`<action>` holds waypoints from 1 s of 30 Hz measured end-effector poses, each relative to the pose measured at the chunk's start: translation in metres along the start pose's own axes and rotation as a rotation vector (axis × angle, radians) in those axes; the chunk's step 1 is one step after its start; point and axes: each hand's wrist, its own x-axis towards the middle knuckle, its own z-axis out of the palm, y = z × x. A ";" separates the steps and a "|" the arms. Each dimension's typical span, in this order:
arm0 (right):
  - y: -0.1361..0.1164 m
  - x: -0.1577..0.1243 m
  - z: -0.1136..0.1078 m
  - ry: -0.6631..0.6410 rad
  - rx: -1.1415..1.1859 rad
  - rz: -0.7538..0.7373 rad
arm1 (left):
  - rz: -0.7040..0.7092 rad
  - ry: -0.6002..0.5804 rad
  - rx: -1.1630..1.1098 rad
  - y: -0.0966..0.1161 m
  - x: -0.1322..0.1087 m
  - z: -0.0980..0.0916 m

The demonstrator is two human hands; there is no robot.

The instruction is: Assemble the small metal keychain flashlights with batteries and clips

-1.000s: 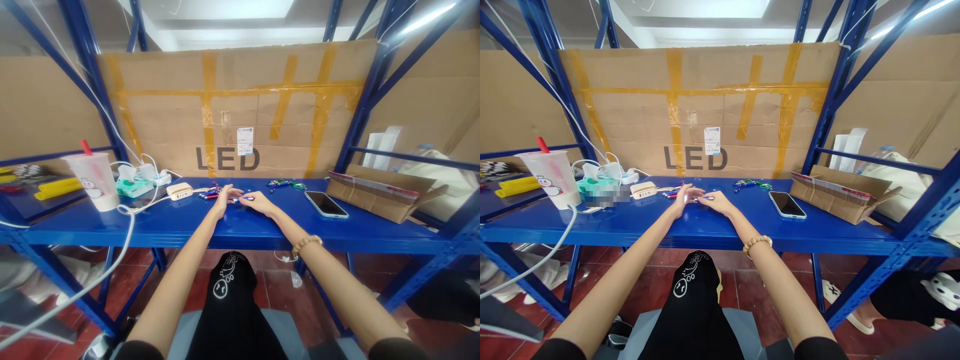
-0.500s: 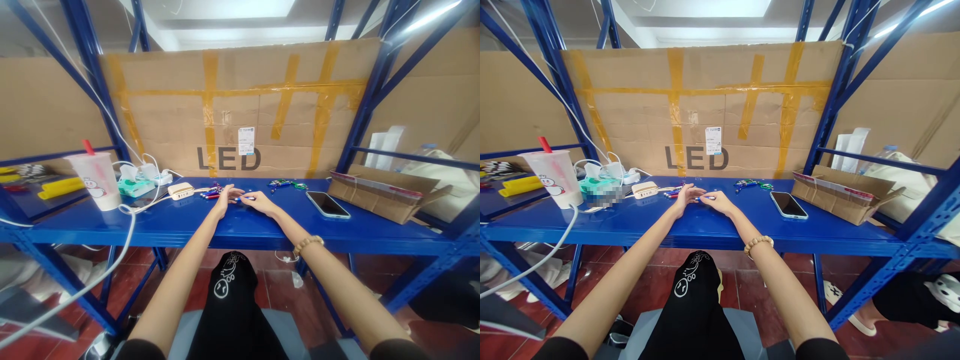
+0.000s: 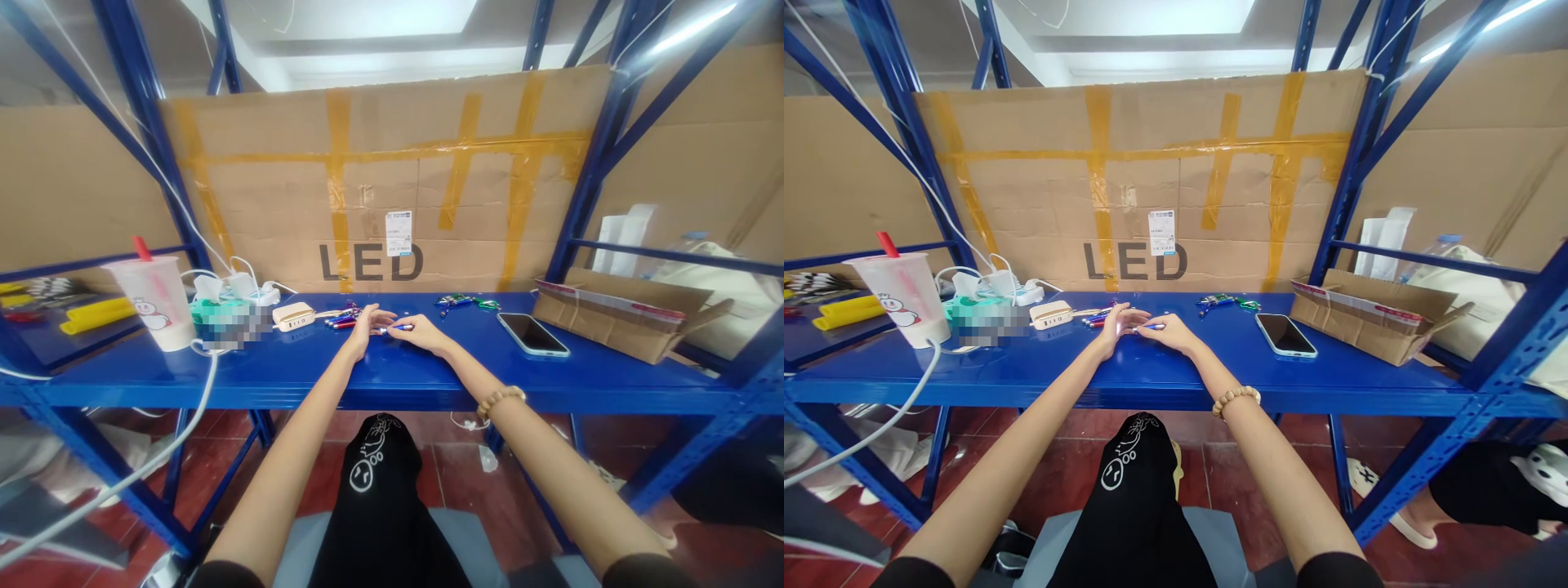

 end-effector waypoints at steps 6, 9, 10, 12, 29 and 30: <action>-0.001 -0.001 0.000 -0.002 0.013 -0.007 | -0.012 -0.009 0.003 -0.001 0.004 0.000; -0.002 -0.002 -0.001 -0.002 0.017 -0.003 | -0.014 -0.012 0.005 -0.001 0.004 0.000; -0.002 -0.002 -0.001 -0.002 0.016 -0.002 | -0.013 -0.011 0.006 0.000 0.004 0.000; -0.003 -0.002 -0.001 -0.003 0.013 0.004 | -0.013 -0.010 0.005 0.000 0.004 0.000; -0.001 -0.003 0.001 0.028 0.009 0.033 | -0.014 -0.007 0.008 -0.001 0.002 -0.001; 0.000 -0.002 0.001 0.028 0.006 0.033 | -0.011 -0.009 0.009 -0.001 0.002 -0.001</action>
